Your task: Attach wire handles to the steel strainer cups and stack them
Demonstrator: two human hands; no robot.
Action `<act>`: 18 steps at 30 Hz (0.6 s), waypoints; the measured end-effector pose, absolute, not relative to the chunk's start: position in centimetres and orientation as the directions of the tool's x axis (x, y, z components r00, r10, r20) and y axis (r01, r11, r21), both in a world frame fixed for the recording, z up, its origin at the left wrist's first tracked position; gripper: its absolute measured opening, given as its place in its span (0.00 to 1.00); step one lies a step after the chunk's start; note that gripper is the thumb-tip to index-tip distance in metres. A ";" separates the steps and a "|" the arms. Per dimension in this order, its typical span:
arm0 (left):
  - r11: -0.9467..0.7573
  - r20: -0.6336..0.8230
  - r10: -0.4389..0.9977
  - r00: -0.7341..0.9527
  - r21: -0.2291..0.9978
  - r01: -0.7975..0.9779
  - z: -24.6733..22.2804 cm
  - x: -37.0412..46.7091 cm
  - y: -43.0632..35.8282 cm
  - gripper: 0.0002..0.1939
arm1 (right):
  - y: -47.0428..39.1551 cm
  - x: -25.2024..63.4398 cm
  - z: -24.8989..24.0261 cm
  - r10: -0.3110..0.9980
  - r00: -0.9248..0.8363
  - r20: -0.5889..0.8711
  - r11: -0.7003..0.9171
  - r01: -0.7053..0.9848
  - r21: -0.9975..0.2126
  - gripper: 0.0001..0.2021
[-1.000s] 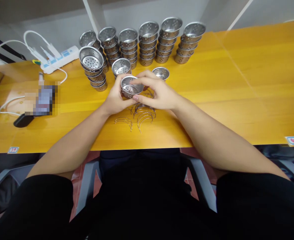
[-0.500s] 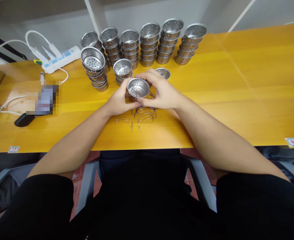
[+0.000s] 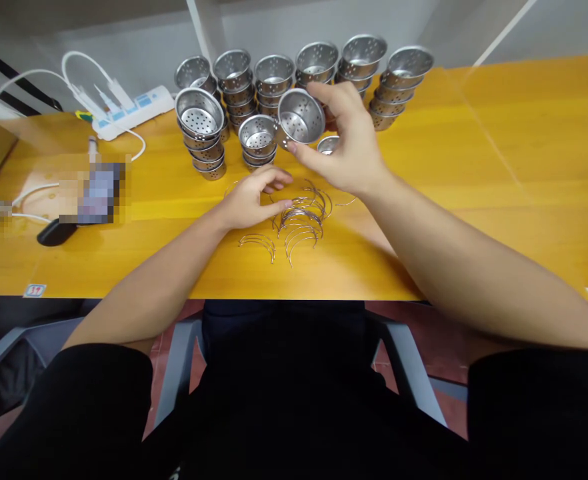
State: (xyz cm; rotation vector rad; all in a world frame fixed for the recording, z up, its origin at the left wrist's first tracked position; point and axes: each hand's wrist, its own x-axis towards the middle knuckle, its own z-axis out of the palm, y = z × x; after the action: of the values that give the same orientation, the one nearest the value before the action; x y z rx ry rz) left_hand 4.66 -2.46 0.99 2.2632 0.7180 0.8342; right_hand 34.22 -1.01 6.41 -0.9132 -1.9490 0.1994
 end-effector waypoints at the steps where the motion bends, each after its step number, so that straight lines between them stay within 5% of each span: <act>1: -0.668 0.371 0.654 0.659 0.692 0.274 1.1 4.7 -2.5 0.24 | -0.5 33.7 6.9 0.668 -0.292 0.685 0.713 0.515 -0.476 0.41; 8: -0.666 0.366 0.660 0.656 0.689 0.286 1.4 4.7 -2.7 0.20 | 2.0 28.4 10.7 0.794 -0.357 0.492 0.602 0.574 -0.555 0.50; 18: -0.653 0.341 0.676 0.654 0.689 0.316 1.9 4.9 -3.3 0.17 | 2.4 25.6 8.7 0.866 -0.297 0.403 0.501 0.507 -0.701 0.62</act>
State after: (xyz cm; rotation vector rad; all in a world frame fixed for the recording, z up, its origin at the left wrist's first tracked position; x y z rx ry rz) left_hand 4.91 -3.25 1.93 2.2777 0.7661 0.7948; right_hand 25.60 2.40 8.68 -1.1282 -1.9610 0.5798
